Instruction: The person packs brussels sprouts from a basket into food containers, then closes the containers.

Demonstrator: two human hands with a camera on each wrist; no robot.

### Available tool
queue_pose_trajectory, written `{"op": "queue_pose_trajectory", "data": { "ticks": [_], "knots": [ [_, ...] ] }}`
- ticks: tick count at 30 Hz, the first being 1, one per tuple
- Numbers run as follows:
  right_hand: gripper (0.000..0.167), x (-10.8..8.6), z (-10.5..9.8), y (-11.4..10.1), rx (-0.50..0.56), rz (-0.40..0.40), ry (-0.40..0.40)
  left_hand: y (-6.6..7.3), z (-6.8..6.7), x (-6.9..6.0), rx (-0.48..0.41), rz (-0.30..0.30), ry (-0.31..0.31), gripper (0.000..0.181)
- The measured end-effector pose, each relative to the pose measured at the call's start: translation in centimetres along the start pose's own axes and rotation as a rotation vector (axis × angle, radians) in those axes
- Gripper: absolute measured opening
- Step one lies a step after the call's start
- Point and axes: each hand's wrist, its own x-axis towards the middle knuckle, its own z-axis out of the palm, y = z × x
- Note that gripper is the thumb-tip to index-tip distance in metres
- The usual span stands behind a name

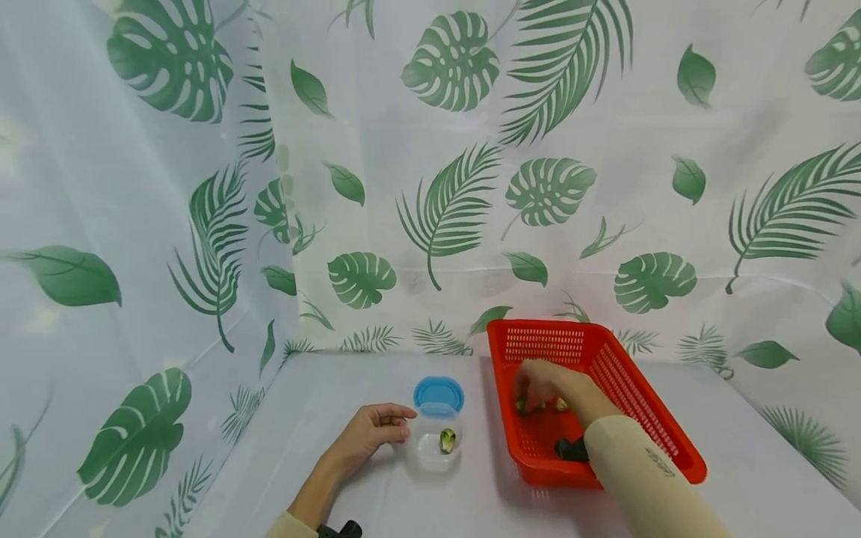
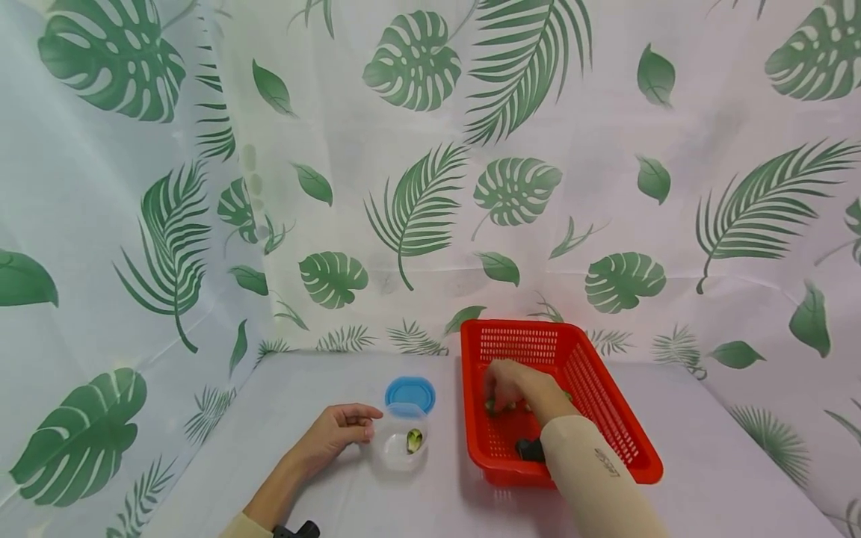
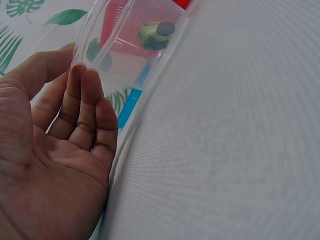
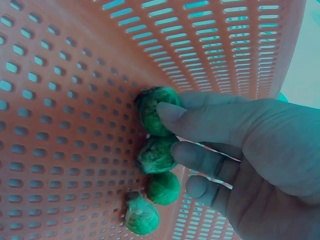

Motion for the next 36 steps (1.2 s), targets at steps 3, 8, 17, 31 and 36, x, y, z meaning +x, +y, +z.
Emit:
{"op": "queue_pose_trajectory", "data": {
  "ticks": [3,8,17,31,36],
  "knots": [
    [0.019,0.1,0.0,0.1,-0.001,-0.003,-0.004,0.0,0.0,0.0,0.0,-0.006,0.009,0.037],
    [0.018,0.1,-0.1,0.0,0.016,-0.01,-0.01,0.1,0.0,0.0,0.014,-0.003,0.019,0.037],
    [0.021,-0.3,-0.5,-0.5,0.032,-0.015,0.035,0.0,0.0,0.2,0.022,-0.001,0.026,0.038],
    [0.03,-1.4,-2.7,-1.8,0.07,-0.046,0.189,-0.1,-0.1,0.0,0.029,0.022,0.009,0.041],
    [0.037,-2.0,-3.5,-2.2,0.081,-0.078,0.297,-0.1,0.0,0.0,0.024,0.01,0.008,0.042]
  ]
}}
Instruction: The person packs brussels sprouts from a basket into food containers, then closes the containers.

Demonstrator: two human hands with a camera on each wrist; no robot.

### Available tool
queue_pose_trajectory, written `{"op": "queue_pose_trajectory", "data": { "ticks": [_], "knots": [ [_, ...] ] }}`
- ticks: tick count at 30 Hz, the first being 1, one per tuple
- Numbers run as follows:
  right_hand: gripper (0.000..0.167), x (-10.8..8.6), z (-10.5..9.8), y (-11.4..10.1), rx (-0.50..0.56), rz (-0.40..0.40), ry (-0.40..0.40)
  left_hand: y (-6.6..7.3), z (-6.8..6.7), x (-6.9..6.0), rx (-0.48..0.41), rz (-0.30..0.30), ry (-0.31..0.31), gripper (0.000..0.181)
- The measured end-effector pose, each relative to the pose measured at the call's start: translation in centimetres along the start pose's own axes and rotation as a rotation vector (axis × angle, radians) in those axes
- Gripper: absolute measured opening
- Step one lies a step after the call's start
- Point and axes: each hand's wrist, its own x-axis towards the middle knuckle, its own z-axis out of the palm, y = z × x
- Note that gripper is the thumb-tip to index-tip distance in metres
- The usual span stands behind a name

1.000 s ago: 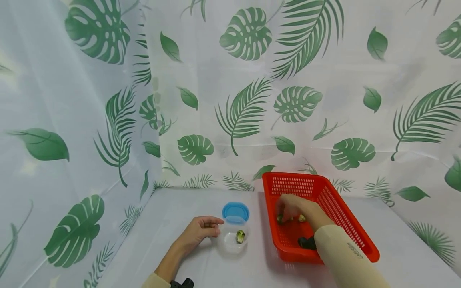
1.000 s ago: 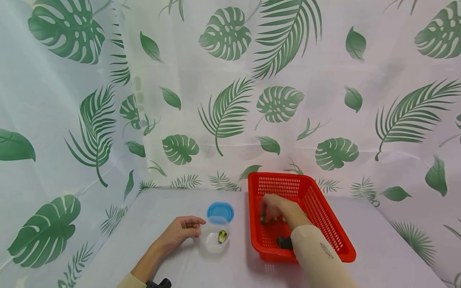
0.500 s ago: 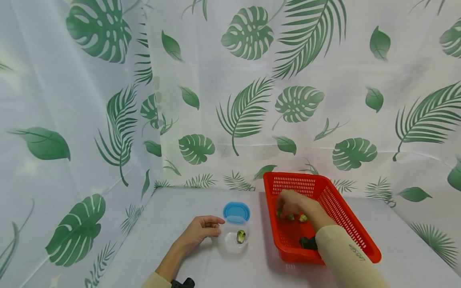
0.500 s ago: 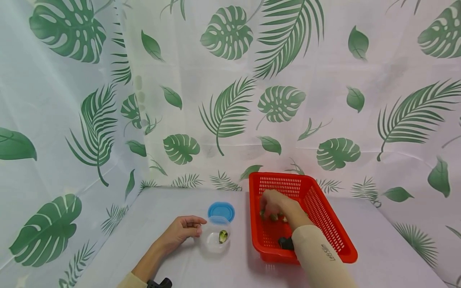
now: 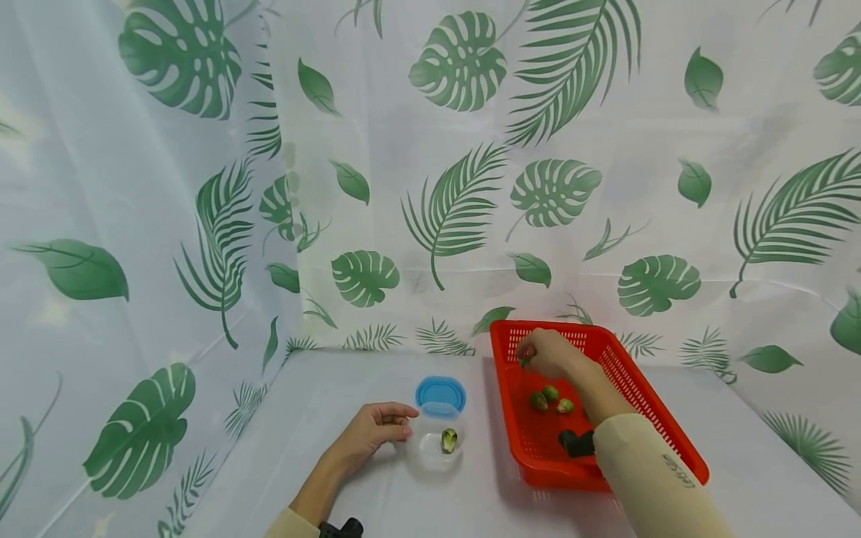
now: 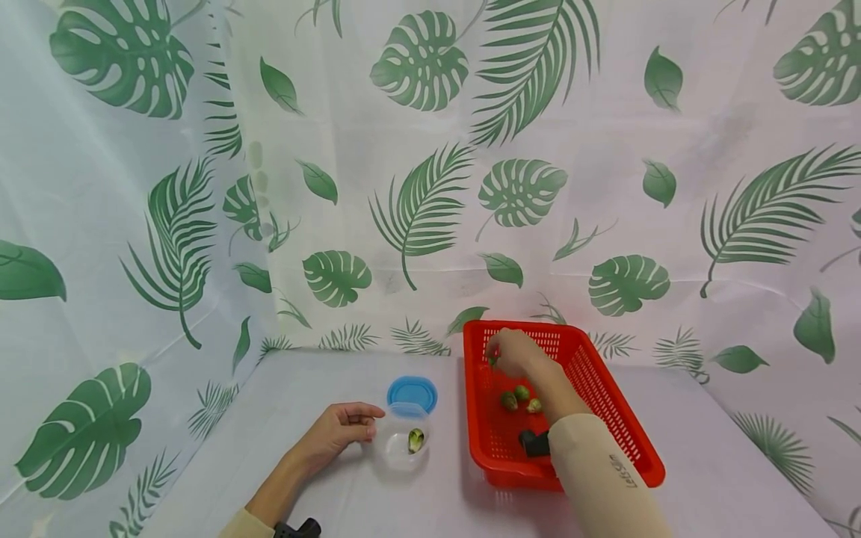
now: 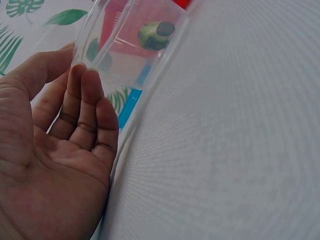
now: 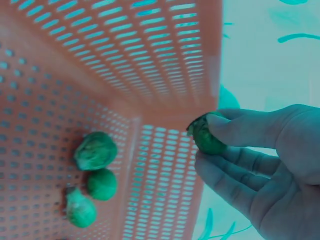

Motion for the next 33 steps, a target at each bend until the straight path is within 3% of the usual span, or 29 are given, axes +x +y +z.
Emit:
{"op": "queue_pose_trajectory", "data": {
  "ticks": [13,22,30,33],
  "knots": [
    [0.029,0.1,-0.4,-3.7,0.105,-0.175,0.151,-0.3,0.0,0.1,-0.006,-0.015,0.023,0.037],
    [0.029,-2.4,0.4,-8.0,0.33,-0.245,0.287,-0.3,-0.2,0.2,-0.042,-0.015,0.007,0.044],
    [0.03,-4.5,2.5,-10.2,0.512,-0.301,0.343,-0.2,-0.1,0.0,-0.043,-0.022,0.022,0.038],
    [0.031,-4.9,3.8,-10.7,0.534,-0.31,0.361,-0.1,0.0,0.1,-0.04,-0.021,0.021,0.037]
  ]
}}
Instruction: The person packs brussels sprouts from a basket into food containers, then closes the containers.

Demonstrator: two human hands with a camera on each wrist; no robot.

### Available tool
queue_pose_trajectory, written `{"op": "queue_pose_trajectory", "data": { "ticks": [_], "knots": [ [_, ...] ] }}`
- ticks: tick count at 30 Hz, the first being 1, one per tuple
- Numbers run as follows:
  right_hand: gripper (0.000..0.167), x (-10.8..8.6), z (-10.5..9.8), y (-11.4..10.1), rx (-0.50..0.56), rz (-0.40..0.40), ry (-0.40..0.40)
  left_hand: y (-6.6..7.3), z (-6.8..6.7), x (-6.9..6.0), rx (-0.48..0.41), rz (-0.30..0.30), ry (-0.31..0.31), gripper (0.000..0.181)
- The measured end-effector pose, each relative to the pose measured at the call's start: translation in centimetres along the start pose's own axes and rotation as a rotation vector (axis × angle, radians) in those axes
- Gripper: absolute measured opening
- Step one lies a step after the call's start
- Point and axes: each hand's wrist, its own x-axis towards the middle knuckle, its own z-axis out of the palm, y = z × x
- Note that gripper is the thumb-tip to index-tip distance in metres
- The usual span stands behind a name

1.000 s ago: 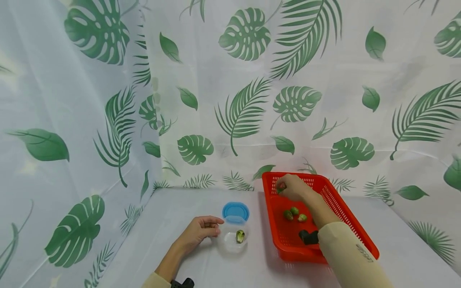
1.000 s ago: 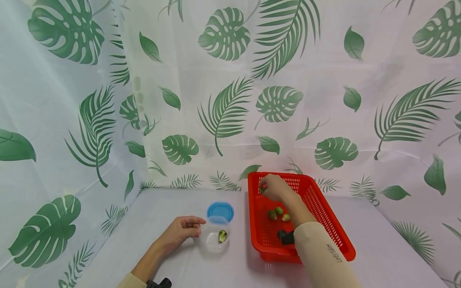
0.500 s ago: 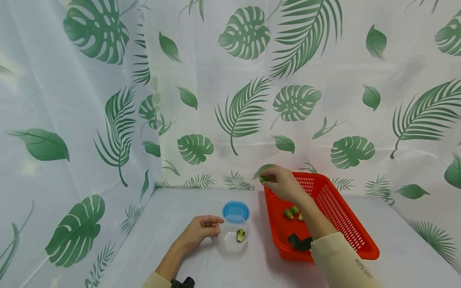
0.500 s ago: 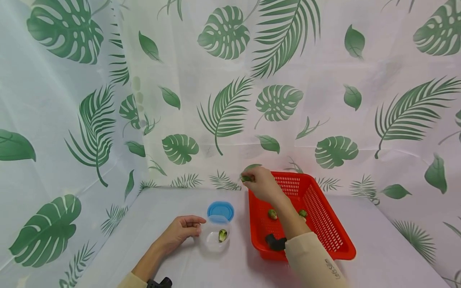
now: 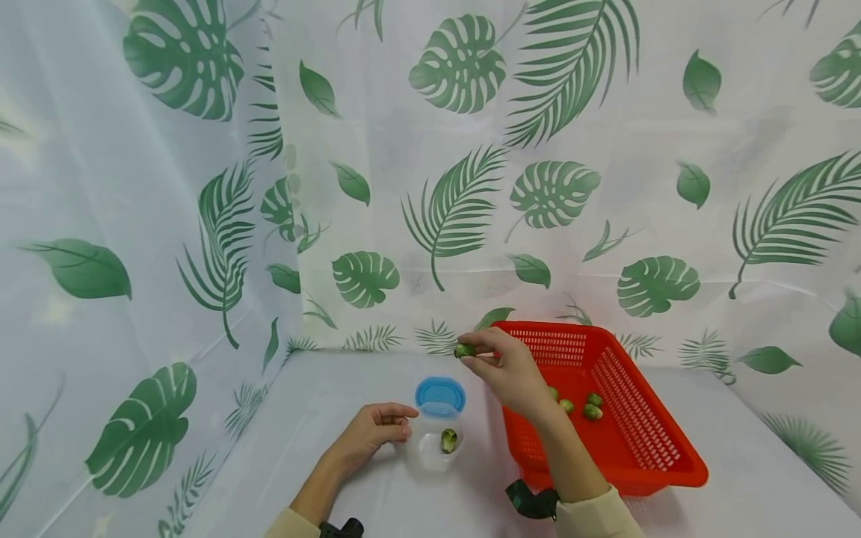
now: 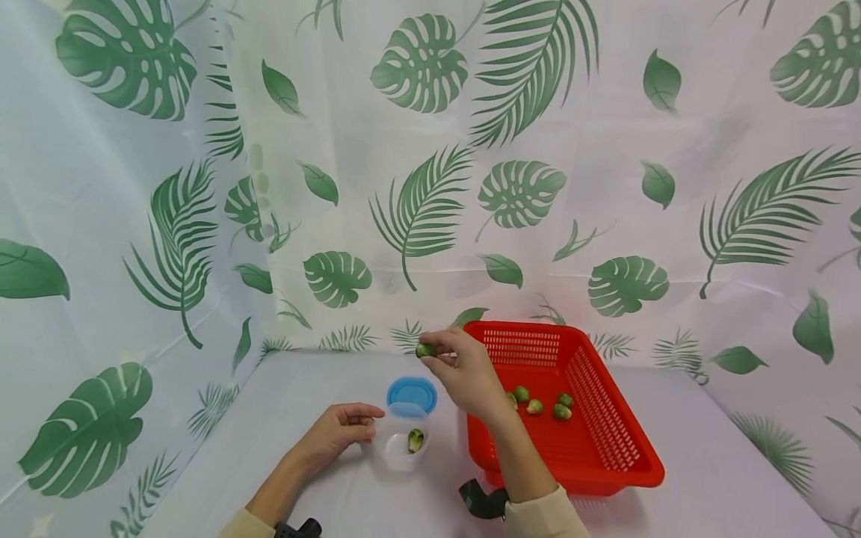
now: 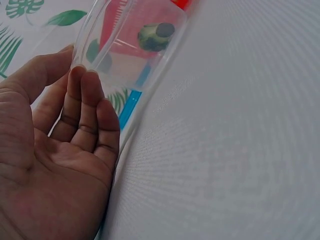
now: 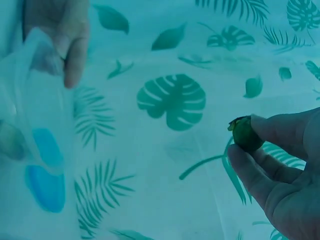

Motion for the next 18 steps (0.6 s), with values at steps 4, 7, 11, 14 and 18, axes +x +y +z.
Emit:
{"op": "queue_pose_trajectory", "data": {
  "ticks": [4,7,11,14,18],
  "knots": [
    [0.033,-0.8,1.5,0.1,-0.016,0.009,0.01,0.0,0.1,-0.1,-0.002,0.002,-0.012,0.039],
    [0.034,-1.0,2.3,0.3,-0.023,0.019,0.013,0.1,0.2,-0.1,-0.008,0.002,-0.015,0.039],
    [0.034,-1.1,2.6,0.8,-0.043,0.036,0.032,0.1,0.2,-0.1,-0.017,0.005,-0.011,0.038],
    [0.034,-1.2,2.7,1.1,-0.049,0.05,0.037,0.1,0.2,-0.1,-0.016,0.007,-0.003,0.038],
    [0.033,-1.4,3.0,1.4,-0.052,0.059,0.025,-0.1,0.1,0.0,-0.01,0.007,0.0,0.039]
  ]
}}
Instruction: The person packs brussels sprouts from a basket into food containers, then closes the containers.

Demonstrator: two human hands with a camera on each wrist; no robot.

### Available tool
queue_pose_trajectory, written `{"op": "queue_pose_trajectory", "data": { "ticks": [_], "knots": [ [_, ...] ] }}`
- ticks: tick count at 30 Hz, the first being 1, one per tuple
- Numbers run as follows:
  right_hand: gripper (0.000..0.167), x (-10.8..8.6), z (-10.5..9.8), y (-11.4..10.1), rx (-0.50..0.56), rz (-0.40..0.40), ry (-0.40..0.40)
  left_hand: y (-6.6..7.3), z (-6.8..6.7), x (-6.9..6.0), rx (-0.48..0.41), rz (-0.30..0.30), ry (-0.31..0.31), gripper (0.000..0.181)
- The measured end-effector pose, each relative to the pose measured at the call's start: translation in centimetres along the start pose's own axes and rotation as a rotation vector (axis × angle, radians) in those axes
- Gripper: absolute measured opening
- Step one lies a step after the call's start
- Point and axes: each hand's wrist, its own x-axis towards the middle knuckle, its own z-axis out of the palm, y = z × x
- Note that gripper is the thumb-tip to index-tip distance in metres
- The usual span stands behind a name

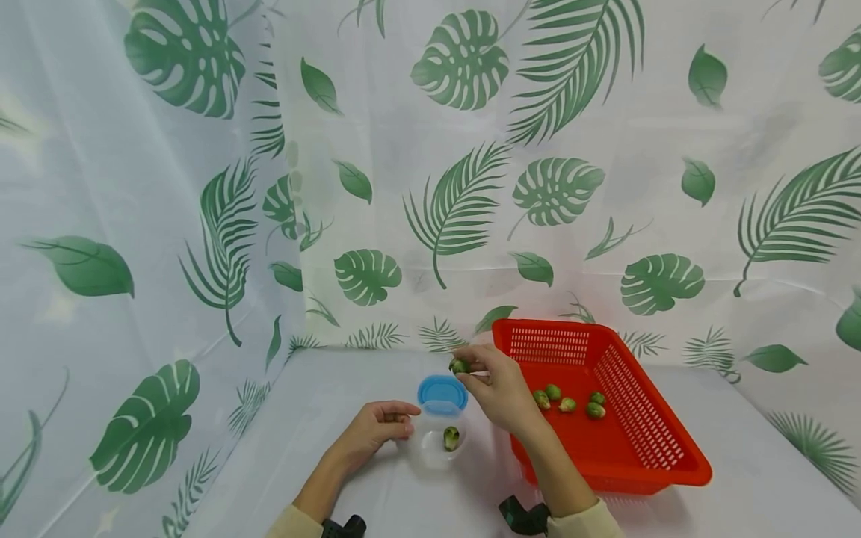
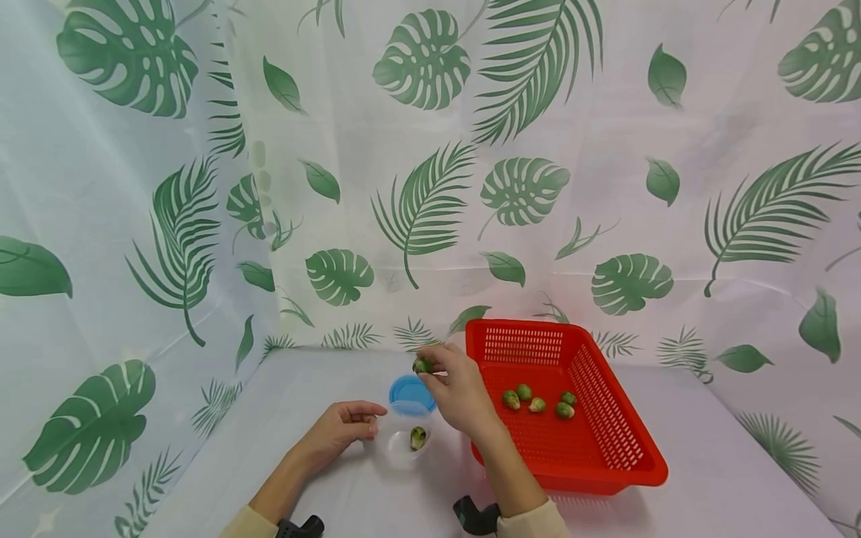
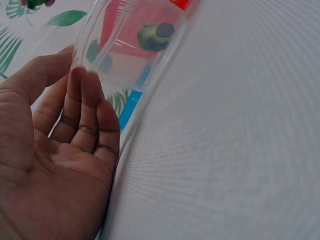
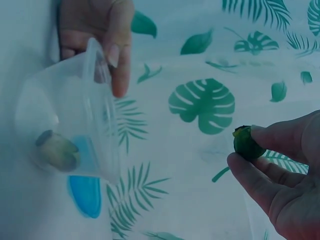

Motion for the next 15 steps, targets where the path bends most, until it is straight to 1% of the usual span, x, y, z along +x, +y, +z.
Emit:
{"op": "queue_pose_trajectory", "data": {
  "ticks": [7,15],
  "knots": [
    [0.031,-0.31,0.66,0.6,-0.018,0.006,-0.041,-0.27,0.03,0.12,0.01,-0.005,-0.003,0.04],
    [0.028,-0.44,0.85,0.81,-0.051,0.024,-0.03,0.01,0.03,0.09,0.021,-0.006,0.01,0.038]
  ]
}}
